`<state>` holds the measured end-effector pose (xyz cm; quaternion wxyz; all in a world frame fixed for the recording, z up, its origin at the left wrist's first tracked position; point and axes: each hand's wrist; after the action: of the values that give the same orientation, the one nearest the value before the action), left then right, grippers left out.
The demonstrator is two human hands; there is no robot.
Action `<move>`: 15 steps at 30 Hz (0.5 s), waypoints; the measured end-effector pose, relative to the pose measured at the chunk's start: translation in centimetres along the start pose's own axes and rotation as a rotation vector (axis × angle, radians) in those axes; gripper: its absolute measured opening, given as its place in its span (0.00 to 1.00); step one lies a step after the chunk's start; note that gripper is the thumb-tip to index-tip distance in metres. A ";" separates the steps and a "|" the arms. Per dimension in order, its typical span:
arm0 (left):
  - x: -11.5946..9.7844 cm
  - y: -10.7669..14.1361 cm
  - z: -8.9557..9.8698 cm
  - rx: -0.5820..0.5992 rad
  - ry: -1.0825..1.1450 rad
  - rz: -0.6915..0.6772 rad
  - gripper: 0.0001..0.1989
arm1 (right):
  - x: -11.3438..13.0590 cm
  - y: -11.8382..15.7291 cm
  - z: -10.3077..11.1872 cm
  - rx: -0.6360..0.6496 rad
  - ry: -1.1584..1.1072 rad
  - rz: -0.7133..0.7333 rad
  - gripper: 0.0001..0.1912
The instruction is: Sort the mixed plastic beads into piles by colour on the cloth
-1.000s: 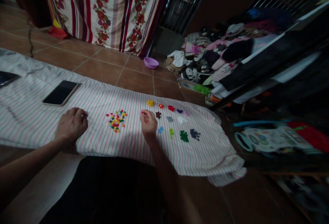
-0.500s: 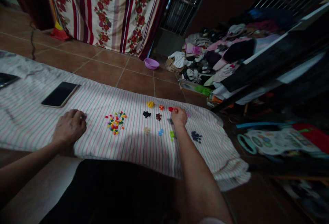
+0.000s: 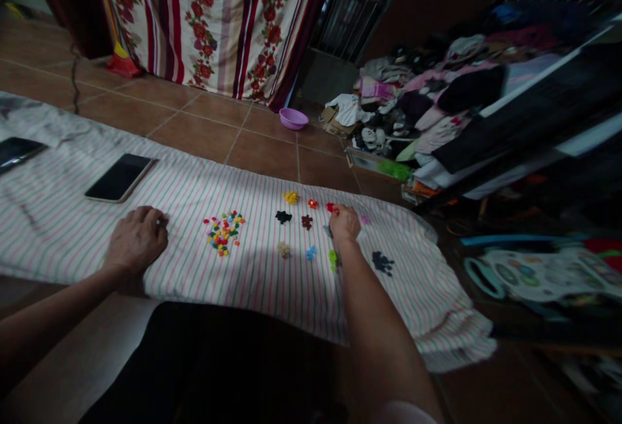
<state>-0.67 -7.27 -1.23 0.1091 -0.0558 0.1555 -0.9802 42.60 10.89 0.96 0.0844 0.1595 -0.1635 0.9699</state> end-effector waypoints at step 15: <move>0.0 0.0 0.2 -0.001 -0.031 0.001 0.12 | -0.3 0.5 0.6 -0.004 0.011 0.047 0.17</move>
<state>-0.60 -7.33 -1.04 0.1117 -0.0709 0.1541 -0.9792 42.93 10.18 1.30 0.0628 0.1502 -0.1688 0.9721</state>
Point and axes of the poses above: each hand's wrist, its own y-axis away from the middle knuckle, its own z-axis out of the back of the hand, x = y × z, and after that the axes turned 12 degrees about -y, right-handed
